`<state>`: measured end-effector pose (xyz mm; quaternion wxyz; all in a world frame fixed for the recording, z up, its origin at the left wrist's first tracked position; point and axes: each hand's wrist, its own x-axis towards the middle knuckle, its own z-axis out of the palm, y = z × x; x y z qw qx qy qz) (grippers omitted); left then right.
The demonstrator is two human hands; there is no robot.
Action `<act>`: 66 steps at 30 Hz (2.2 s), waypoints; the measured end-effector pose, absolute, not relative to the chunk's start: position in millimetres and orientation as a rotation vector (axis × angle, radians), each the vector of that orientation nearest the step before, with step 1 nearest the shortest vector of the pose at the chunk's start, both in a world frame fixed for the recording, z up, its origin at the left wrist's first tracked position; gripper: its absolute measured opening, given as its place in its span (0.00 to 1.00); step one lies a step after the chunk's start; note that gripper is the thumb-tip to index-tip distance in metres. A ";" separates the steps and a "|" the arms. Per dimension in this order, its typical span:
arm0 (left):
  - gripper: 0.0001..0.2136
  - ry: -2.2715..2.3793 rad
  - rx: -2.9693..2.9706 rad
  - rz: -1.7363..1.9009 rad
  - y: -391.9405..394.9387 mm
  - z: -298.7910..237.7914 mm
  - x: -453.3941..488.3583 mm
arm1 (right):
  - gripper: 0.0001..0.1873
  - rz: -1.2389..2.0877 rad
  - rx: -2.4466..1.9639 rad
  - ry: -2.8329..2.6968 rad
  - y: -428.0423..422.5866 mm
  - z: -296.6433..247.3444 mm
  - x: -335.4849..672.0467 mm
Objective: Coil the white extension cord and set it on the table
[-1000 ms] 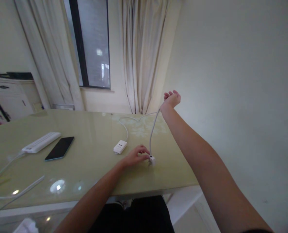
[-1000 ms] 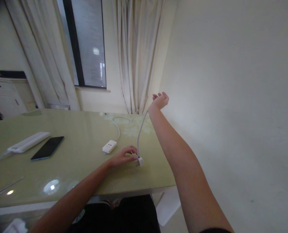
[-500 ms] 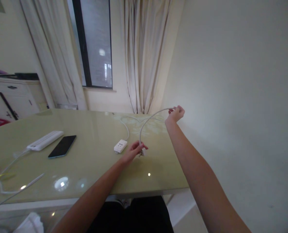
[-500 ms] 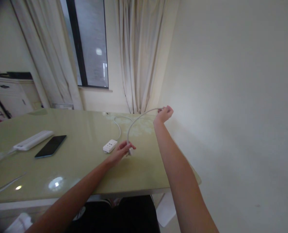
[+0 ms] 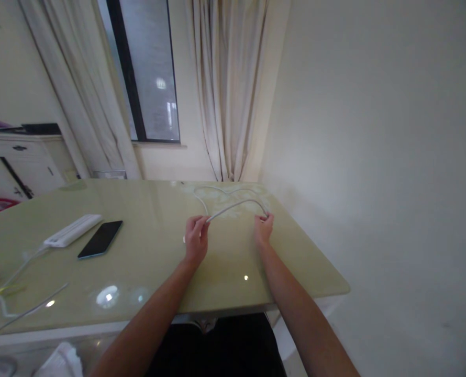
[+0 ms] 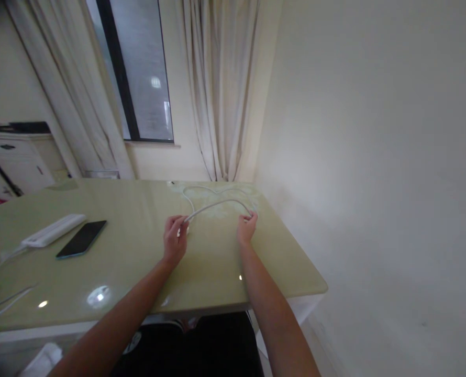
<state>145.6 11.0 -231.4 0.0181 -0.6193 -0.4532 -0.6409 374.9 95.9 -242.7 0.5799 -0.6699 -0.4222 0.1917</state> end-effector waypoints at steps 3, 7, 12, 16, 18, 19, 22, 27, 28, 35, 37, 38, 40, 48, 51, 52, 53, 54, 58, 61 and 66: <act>0.15 -1.448 -1.840 -1.870 14.7 -230.1 137.5 | 0.22 0.336 -1.733 -1.216 86.6 -239.8 375.1; 0.14 -1.678 -1.687 -1.702 19.1 -229.1 123.1 | 0.20 0.097 -1.833 -1.494 74.7 -233.7 364.9; 0.17 -1.971 -1.597 -1.640 22.8 -229.5 107.7 | 0.24 -0.160 -1.499 -1.905 57.0 -225.6 343.4; 0.22 -2.039 -1.764 -1.764 27.3 -233.4 106.3 | 0.25 -0.021 -1.409 -2.278 45.4 -226.5 324.6; 0.25 -1.985 -1.805 -1.920 30.4 -235.2 108.8 | 0.26 -0.001 -1.464 -2.406 43.0 -229.2 317.2; 0.27 -1.925 -1.844 -2.015 31.9 -235.8 110.5 | 0.25 -0.010 -1.488 -2.464 42.5 -230.5 314.3; 0.30 -1.735 -2.005 -2.222 34.4 -236.7 118.2 | 0.24 -0.042 -1.529 -2.593 42.2 -233.3 308.8; 0.34 -1.563 -2.204 -2.097 30.8 -240.7 133.6 | 0.25 -0.045 -1.580 -2.601 39.7 -232.5 306.0; 0.34 -1.545 -2.245 -2.025 30.0 -242.3 135.5 | 0.26 -0.040 -1.579 -2.596 39.1 -231.9 306.1; 0.39 -1.504 -2.467 -1.564 24.4 -246.2 138.1 | 0.27 -0.065 -1.525 -2.522 35.9 -230.6 309.2; 0.41 -1.448 -2.521 -1.548 20.1 -243.9 139.4 | 0.26 -0.072 -1.527 -2.487 34.8 -230.6 310.2; 0.43 -1.405 -2.559 -1.551 17.7 -242.6 140.0 | 0.26 -0.073 -1.528 -2.473 34.2 -230.3 310.7; 0.46 -1.294 -2.654 -1.557 13.2 -240.3 140.7 | 0.25 -0.070 -1.528 -2.453 33.1 -229.4 311.6; 0.53 -1.128 -2.787 -1.409 10.8 -240.3 141.1 | 0.22 -0.039 -1.507 -2.434 37.0 -232.0 316.4; 0.50 -1.236 -2.707 -1.446 15.3 -246.4 143.3 | 0.19 -0.031 -1.468 -2.437 38.9 -234.4 318.2; 0.48 -1.250 -2.679 -1.467 16.8 -248.7 143.8 | 0.18 -0.031 -1.454 -2.438 39.2 -235.1 318.4; 0.46 -1.258 -2.648 -1.484 18.1 -250.7 144.1 | 0.18 -0.031 -1.438 -2.441 39.5 -235.8 318.5; 0.44 -1.267 -2.612 -1.495 19.0 -252.4 144.1 | 0.17 -0.035 -1.420 -2.442 39.9 -236.7 318.5; 0.42 -1.328 -2.471 -1.454 19.2 -253.4 143.3 | 0.15 -0.090 -1.320 -2.400 43.0 -244.1 318.5; 0.48 -1.314 -2.469 -1.446 17.2 -250.4 143.6 | 0.13 -0.130 -1.174 -2.369 45.7 -251.8 319.9; 0.54 -1.319 -2.496 -1.554 15.6 -246.4 145.9 | 0.09 -0.176 -0.984 -2.331 48.4 -260.3 323.5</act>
